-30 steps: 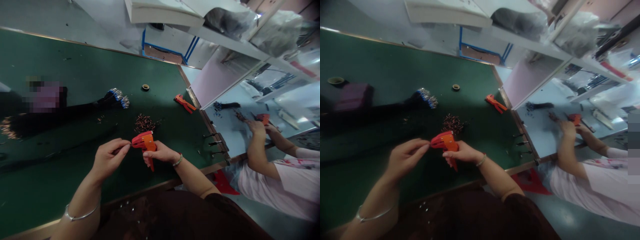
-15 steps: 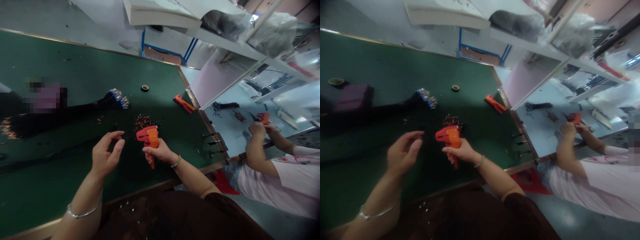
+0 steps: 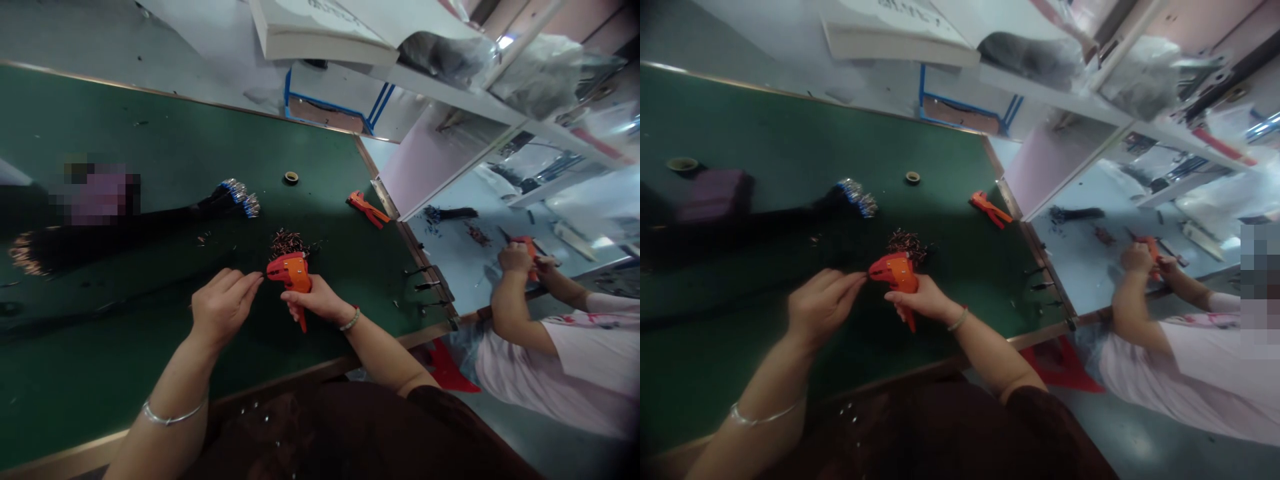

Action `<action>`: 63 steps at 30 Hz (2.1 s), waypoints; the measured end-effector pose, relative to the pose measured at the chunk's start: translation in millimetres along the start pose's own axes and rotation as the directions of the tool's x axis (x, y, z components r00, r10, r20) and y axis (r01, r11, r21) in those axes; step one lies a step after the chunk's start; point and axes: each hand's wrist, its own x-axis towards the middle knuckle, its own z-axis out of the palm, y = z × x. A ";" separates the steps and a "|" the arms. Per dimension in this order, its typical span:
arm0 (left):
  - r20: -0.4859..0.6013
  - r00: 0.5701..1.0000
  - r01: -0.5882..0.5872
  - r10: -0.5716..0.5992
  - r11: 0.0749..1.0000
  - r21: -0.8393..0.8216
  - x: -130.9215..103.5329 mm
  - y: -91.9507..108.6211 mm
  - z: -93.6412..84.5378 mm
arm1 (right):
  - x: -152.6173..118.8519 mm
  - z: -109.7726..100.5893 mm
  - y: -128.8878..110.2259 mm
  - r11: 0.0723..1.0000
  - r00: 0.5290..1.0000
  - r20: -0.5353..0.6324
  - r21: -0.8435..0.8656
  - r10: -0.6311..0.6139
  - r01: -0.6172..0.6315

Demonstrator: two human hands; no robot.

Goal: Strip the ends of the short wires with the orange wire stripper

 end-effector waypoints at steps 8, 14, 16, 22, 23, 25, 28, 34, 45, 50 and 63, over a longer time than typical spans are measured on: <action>0.009 0.990 0.138 -0.138 0.985 -0.103 1.3 -7.0 0.8 | -0.4 -20.6 -8.7 0.996 0.995 0.076 0.073 -0.058 0.052; 0.026 0.997 0.073 -0.072 0.994 -0.081 0.7 -7.7 0.0 | -6.0 -21.8 -12.6 0.997 0.984 0.175 0.083 -0.017 0.002; 0.020 0.999 0.042 -0.042 0.998 -0.051 0.6 -5.9 -1.3 | -5.9 -21.6 -11.4 0.996 0.982 0.188 0.085 -0.015 -0.001; 0.038 0.999 -0.027 0.027 1.000 0.005 0.0 -3.3 -2.3 | -5.2 -23.8 -10.7 0.996 0.980 0.199 0.091 -0.011 -0.007; 0.036 0.999 -0.026 0.025 1.000 0.009 -0.4 -3.5 -1.9 | -5.4 -24.0 -10.9 0.996 0.979 0.204 0.087 -0.007 -0.011; 0.032 0.999 -0.018 0.017 1.000 0.010 -1.5 -4.0 -1.2 | -5.8 -24.0 -11.3 0.996 0.976 0.216 0.082 0.005 -0.023; 0.054 0.998 -0.017 0.018 1.000 -0.009 -2.1 -4.7 -0.5 | -6.3 -23.8 -11.5 0.996 0.972 0.236 0.081 0.018 -0.039; 0.128 0.990 -0.068 0.063 0.997 0.037 0.5 -4.5 -3.0 | -5.2 -25.8 -11.4 0.995 0.977 0.215 0.091 0.011 -0.031; 0.164 0.982 -0.093 0.095 0.995 -0.022 3.2 -1.5 -4.4 | -6.0 -24.2 -8.1 0.996 0.962 0.269 0.056 0.046 -0.063; 0.179 0.979 -0.080 0.101 0.989 -0.121 3.0 -1.8 -5.5 | -5.5 -24.3 -8.1 0.995 0.961 0.269 0.054 0.063 -0.080; 0.179 0.984 0.006 0.010 0.996 -0.090 -1.2 2.2 -7.0 | -6.0 -25.3 -9.5 0.995 0.952 0.291 0.009 0.090 -0.097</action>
